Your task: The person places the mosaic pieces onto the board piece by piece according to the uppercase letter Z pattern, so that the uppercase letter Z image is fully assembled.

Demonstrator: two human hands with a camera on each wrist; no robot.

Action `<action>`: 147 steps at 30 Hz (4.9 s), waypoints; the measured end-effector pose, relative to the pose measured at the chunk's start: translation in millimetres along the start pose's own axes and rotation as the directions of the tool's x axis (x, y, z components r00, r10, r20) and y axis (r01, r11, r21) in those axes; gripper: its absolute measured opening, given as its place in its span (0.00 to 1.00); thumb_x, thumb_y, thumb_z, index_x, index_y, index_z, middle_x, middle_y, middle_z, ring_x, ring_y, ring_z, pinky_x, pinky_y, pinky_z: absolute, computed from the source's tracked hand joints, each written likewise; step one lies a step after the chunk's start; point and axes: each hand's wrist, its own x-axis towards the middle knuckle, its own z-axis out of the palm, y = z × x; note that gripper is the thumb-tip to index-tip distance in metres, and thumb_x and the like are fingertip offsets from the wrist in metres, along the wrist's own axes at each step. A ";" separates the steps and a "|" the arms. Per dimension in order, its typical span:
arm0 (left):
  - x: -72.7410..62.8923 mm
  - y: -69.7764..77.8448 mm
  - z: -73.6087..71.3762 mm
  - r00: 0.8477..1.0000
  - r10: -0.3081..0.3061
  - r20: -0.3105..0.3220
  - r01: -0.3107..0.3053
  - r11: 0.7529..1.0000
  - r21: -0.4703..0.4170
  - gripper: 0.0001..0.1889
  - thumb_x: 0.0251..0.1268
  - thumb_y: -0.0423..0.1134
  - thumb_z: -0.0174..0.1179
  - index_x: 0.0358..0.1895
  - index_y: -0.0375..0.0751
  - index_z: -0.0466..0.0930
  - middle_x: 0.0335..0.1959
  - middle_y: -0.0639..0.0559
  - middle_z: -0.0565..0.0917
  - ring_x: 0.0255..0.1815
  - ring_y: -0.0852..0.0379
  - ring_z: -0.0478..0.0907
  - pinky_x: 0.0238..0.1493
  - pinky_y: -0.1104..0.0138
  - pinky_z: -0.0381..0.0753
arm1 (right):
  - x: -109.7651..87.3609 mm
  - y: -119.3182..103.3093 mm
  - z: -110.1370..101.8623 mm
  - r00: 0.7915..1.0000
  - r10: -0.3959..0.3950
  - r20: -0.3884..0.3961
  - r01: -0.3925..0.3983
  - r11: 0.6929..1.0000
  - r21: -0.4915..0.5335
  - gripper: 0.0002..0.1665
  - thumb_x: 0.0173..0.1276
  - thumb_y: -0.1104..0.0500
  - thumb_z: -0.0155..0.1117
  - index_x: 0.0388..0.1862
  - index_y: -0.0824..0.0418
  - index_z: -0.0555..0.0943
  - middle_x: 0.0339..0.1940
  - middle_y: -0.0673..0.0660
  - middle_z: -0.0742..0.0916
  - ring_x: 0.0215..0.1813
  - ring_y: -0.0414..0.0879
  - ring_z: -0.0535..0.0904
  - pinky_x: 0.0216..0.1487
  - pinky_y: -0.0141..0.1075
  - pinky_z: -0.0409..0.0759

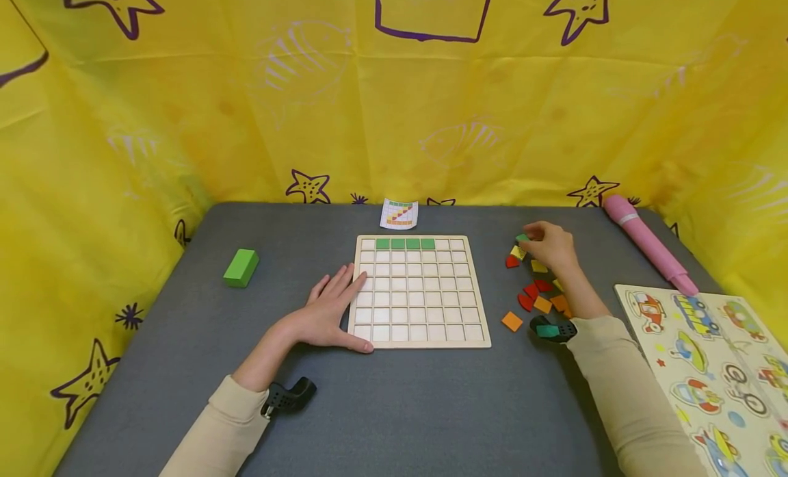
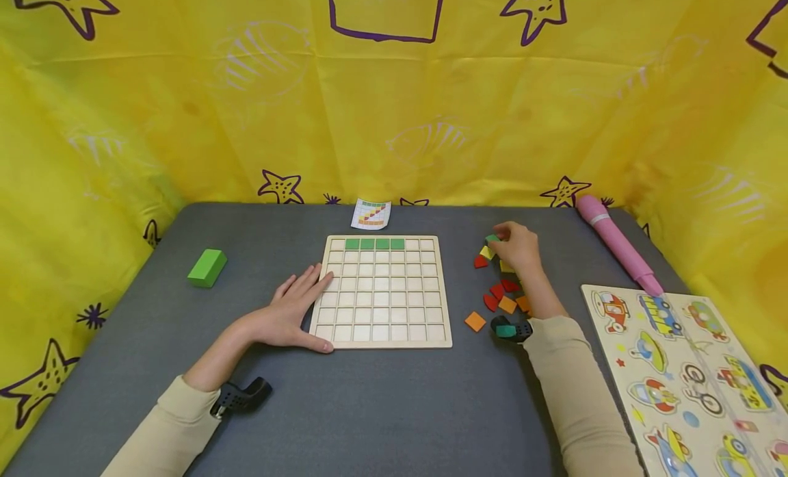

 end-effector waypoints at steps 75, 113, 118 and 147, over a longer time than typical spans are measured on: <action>0.5 1.3 -0.7 1.000 0.006 -0.004 -0.006 1.000 -0.005 0.66 0.46 0.71 0.67 0.79 0.42 0.37 0.79 0.39 0.33 0.79 0.46 0.28 0.71 0.45 0.32 | -16.2 -18.1 7.5 0.922 -0.320 0.216 0.349 0.931 -0.109 0.11 0.64 0.63 0.69 0.43 0.68 0.83 0.31 0.57 0.83 0.34 0.51 0.76 0.40 0.44 0.73; 0.8 -1.1 0.1 1.000 0.018 -0.018 -0.018 1.000 0.005 0.65 0.46 0.70 0.67 0.79 0.41 0.38 0.79 0.39 0.34 0.79 0.45 0.29 0.71 0.44 0.32 | -27.6 -12.5 16.1 0.906 -0.367 0.213 0.387 0.920 -0.061 0.14 0.66 0.63 0.67 0.51 0.64 0.83 0.40 0.62 0.81 0.38 0.52 0.74 0.42 0.45 0.73; 2.0 -1.7 1.7 0.999 0.037 -0.031 -0.037 0.999 0.000 0.65 0.47 0.69 0.68 0.79 0.39 0.39 0.79 0.37 0.35 0.78 0.42 0.30 0.70 0.43 0.33 | -26.0 -11.3 19.5 0.915 -0.349 0.204 0.367 0.928 -0.058 0.17 0.63 0.57 0.72 0.48 0.63 0.83 0.40 0.60 0.81 0.39 0.52 0.74 0.42 0.44 0.71; 0.4 0.6 0.8 0.999 0.036 -0.039 -0.037 0.999 -0.007 0.64 0.47 0.68 0.68 0.79 0.39 0.40 0.79 0.37 0.35 0.79 0.42 0.31 0.70 0.43 0.33 | -1.4 -76.6 67.6 0.876 -0.434 0.211 0.443 0.896 0.005 0.12 0.64 0.59 0.71 0.43 0.64 0.85 0.35 0.56 0.83 0.36 0.50 0.74 0.37 0.40 0.73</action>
